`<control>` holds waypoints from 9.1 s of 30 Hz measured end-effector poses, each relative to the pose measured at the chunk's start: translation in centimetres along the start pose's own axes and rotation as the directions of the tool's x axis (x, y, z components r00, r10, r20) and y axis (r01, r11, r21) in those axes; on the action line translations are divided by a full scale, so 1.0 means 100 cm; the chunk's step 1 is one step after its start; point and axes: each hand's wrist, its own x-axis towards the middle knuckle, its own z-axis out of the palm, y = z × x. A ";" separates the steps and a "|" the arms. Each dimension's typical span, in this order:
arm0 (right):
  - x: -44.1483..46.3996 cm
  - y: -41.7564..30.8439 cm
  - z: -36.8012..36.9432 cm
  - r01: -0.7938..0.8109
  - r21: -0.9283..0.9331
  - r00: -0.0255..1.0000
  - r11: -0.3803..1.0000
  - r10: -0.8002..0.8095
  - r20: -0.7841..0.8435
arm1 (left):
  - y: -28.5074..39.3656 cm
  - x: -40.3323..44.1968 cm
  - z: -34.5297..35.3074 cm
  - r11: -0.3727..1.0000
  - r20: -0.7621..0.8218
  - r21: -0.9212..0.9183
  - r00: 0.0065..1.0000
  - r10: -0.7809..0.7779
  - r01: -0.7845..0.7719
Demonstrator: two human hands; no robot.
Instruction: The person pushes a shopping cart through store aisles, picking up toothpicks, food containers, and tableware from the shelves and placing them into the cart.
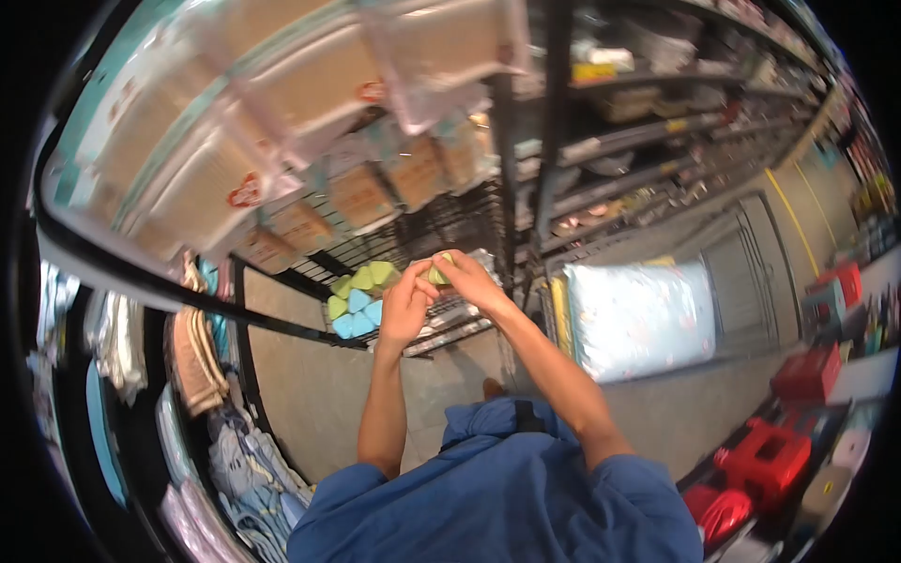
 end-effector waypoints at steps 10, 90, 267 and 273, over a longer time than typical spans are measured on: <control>-0.170 0.052 -0.142 0.023 -0.213 0.826 0.977 -0.139 -0.547 | 0.036 -0.037 0.190 0.986 0.384 -0.163 0.919 0.093 -0.032; -0.030 -0.113 -0.007 0.559 -0.449 0.808 0.697 -0.336 0.484 | 0.034 0.023 -0.021 0.968 -0.659 -0.148 0.750 0.055 -0.201; -0.137 -0.037 -0.167 0.038 -0.509 0.898 0.860 0.193 0.394 | -0.045 -0.081 0.159 0.663 0.177 -0.566 0.857 -0.483 0.490; -0.136 -0.028 -0.171 0.051 -0.523 0.891 0.851 0.198 0.409 | -0.057 -0.086 0.160 0.659 0.207 -0.550 0.848 -0.488 0.513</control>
